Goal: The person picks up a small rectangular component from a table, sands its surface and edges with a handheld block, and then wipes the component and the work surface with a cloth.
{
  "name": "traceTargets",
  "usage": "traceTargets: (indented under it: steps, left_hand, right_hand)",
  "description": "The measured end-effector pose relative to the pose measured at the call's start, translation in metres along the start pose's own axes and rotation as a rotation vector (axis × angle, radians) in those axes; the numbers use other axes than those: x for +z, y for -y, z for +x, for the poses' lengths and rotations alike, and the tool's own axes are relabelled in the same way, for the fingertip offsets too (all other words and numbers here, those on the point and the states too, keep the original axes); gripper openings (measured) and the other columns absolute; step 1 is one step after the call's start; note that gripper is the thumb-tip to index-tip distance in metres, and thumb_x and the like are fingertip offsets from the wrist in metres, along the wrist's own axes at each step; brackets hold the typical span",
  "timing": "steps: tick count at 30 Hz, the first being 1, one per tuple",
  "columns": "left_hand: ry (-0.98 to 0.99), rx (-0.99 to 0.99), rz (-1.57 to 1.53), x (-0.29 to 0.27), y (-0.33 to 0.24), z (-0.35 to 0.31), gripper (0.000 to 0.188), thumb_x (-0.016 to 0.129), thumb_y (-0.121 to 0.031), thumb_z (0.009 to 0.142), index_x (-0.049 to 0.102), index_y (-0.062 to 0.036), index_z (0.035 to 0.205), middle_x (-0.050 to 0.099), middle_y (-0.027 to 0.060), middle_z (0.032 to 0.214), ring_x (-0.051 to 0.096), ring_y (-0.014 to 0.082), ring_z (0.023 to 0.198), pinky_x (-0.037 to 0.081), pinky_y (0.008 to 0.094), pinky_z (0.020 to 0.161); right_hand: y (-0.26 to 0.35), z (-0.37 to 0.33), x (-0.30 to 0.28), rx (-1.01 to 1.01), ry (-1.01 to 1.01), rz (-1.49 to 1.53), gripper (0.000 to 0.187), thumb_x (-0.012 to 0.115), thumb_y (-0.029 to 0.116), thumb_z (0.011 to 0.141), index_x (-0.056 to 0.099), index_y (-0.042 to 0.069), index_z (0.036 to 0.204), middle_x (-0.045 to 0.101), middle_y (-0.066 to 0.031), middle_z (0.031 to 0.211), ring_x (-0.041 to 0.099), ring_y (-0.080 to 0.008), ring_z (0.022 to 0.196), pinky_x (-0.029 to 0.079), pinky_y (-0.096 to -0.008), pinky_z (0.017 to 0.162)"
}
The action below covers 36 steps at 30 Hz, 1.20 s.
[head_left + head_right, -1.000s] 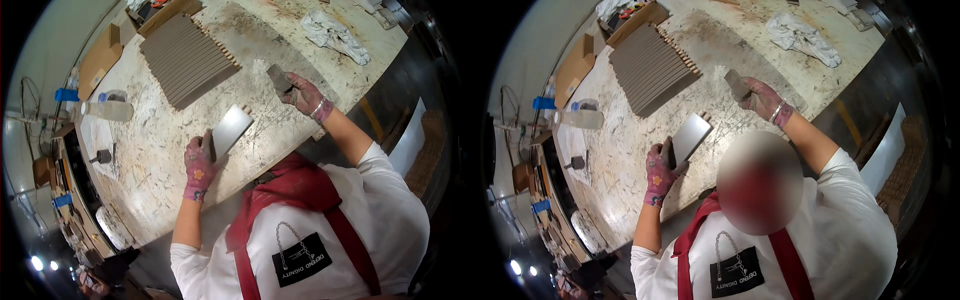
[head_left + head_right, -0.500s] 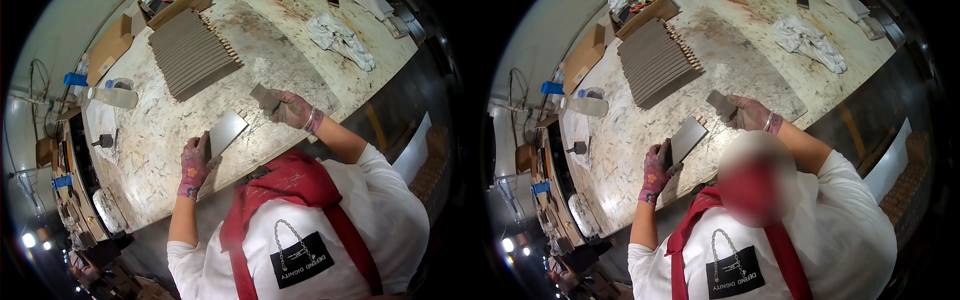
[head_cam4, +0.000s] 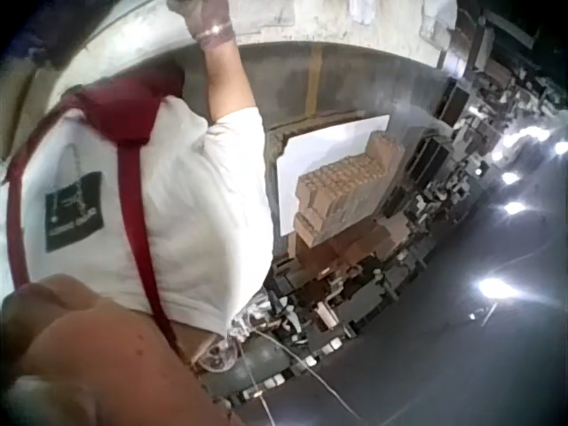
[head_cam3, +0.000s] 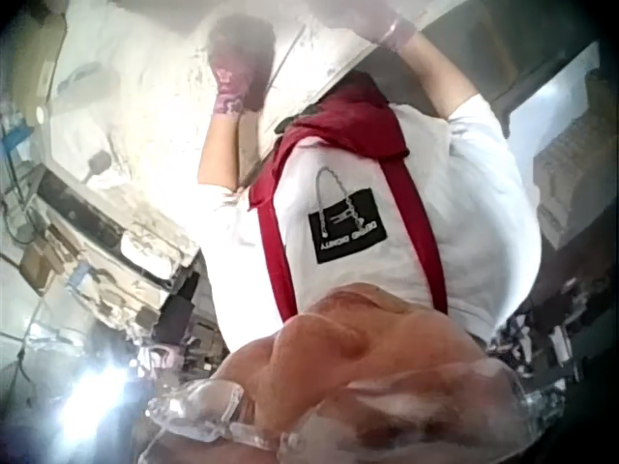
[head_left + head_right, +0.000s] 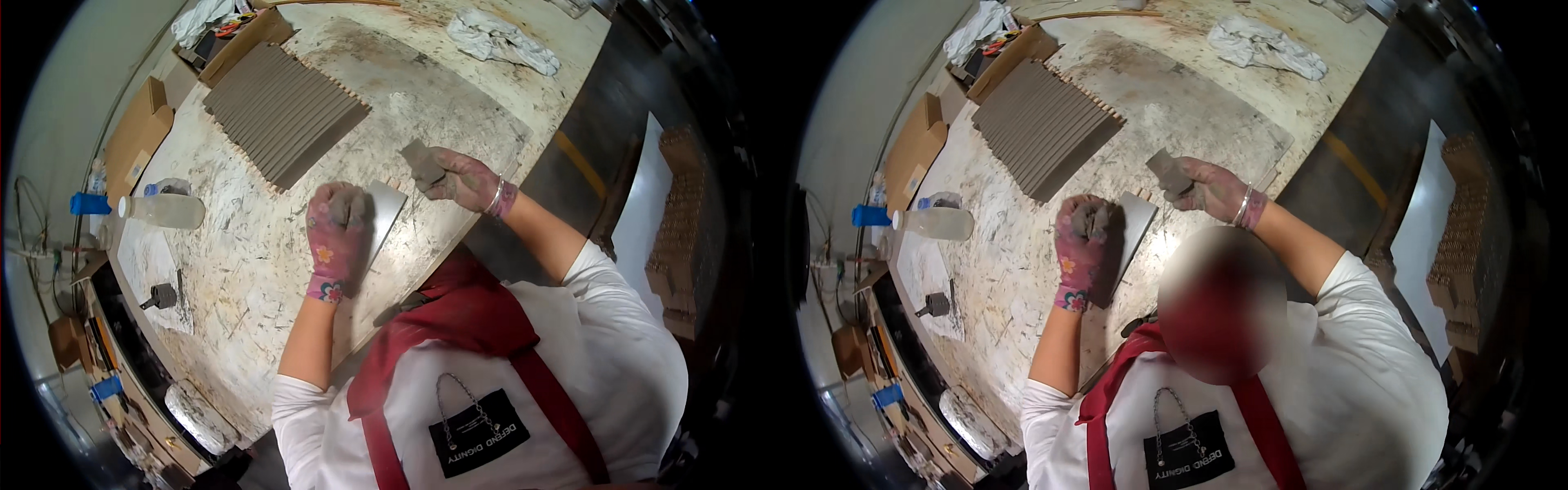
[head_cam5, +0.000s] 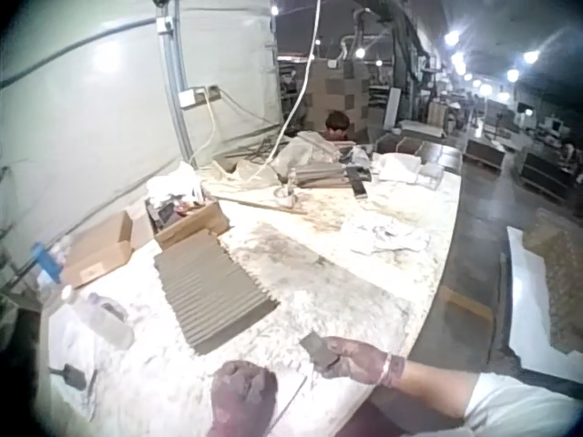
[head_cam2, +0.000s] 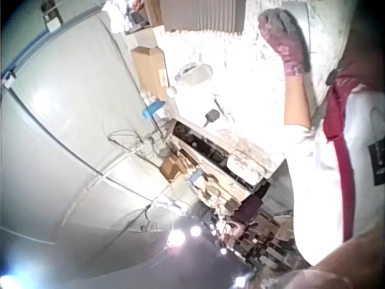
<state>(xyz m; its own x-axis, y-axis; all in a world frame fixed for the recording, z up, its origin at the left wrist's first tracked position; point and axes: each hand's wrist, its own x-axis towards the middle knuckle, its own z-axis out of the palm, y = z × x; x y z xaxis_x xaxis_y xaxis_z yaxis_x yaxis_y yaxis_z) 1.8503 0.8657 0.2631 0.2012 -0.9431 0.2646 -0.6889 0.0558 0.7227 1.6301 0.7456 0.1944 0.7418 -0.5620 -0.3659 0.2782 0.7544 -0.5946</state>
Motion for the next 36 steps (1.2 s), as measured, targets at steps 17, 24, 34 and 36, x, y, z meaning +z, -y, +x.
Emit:
traceTargets:
  steps: [17, 24, 34, 36]
  left_hand:
    - [0.009, 0.187, 0.338, -0.015, -0.032, -0.006, 0.046, 0.069, -0.006, 0.063, 0.065, -0.0095, 0.109, 0.06, 0.0103, 0.105, 0.056, 0.0306, 0.096, 0.046, 0.0386, 0.084]
    - [-0.091, 0.214, 0.412, -0.004, -0.042, -0.007, 0.017, 0.066, -0.007, 0.073, 0.065, -0.0048, 0.089, 0.062, 0.0113, 0.092, 0.06, 0.0305, 0.084, 0.049, 0.0377, 0.075]
    - [-0.206, -0.458, -0.239, -0.02, -0.032, -0.095, 0.007, 0.061, -0.007, 0.089, 0.061, -0.0022, 0.094, 0.06, 0.0068, 0.094, 0.06, 0.0148, 0.086, 0.048, 0.0256, 0.076]
    - [-0.169, -0.707, -0.331, -0.044, -0.033, -0.141, 0.015, 0.062, -0.01, 0.09, 0.061, -0.0043, 0.103, 0.06, 0.0071, 0.097, 0.061, 0.0147, 0.085, 0.048, 0.0259, 0.076]
  right_hand:
    - [0.001, -0.018, 0.07, 0.211, 0.217, 0.033, 0.022, 0.054, 0.02, 0.095, 0.055, 0.005, 0.11, 0.061, -0.0047, 0.097, 0.062, -0.0134, 0.08, 0.052, -0.0253, 0.068]
    - [-0.003, -0.008, 0.071, -0.066, 0.198, -0.406, 0.039, 0.061, 0.022, 0.09, 0.049, 0.004, 0.122, 0.06, -0.0057, 0.097, 0.06, -0.0129, 0.083, 0.051, -0.0254, 0.071]
    - [0.028, -0.027, 0.066, -0.692, 0.149, -1.291, 0.061, 0.067, 0.013, 0.078, 0.04, 0.011, 0.133, 0.051, -0.0185, 0.119, 0.056, -0.0387, 0.101, 0.047, -0.0419, 0.086]
    - [0.031, -0.028, 0.065, -0.722, 0.116, -1.362, 0.062, 0.066, 0.011, 0.076, 0.041, 0.012, 0.133, 0.05, -0.017, 0.117, 0.055, -0.0383, 0.101, 0.047, -0.0428, 0.087]
